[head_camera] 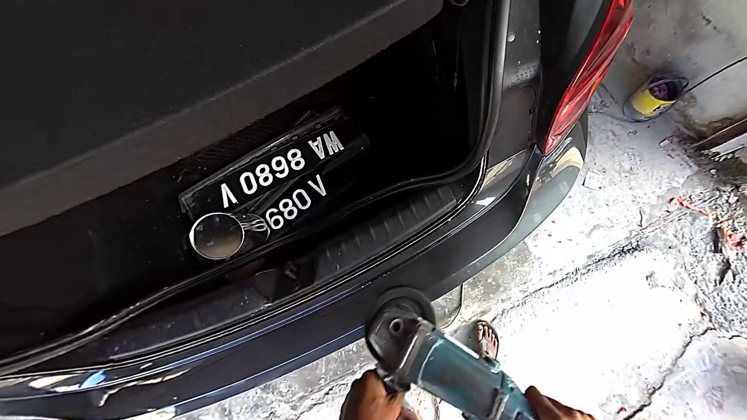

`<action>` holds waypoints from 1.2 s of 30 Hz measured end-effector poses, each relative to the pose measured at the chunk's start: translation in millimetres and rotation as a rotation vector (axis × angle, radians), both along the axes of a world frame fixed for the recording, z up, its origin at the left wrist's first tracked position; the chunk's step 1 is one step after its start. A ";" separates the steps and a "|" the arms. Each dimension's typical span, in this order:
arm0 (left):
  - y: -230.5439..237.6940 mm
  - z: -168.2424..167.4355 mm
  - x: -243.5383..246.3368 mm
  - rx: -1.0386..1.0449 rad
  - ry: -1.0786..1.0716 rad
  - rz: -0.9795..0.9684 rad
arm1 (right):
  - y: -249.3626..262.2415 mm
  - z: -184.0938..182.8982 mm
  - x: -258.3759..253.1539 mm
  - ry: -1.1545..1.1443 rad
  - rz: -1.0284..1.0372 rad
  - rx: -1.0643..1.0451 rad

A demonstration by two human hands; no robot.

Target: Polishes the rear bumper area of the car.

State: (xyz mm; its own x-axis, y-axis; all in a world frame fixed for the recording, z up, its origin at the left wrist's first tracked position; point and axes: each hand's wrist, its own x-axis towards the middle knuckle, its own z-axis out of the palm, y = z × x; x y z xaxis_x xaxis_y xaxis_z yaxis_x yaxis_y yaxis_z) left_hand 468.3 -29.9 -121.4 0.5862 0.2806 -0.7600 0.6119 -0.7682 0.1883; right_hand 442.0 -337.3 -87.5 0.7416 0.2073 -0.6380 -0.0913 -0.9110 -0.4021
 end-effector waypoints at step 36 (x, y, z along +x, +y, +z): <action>153.7 -66.5 -149.6 0.295 -0.496 0.210 | 182.3 -139.4 -74.5 -0.451 0.159 0.167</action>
State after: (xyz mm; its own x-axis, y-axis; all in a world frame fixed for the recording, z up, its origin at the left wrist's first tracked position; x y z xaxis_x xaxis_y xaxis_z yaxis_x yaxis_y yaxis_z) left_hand 318.7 123.8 -187.9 0.7593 0.5855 -0.2838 0.6499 -0.7035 0.2874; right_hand 367.6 -155.0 -226.9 0.8867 0.4119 -0.2099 0.2595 -0.8192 -0.5114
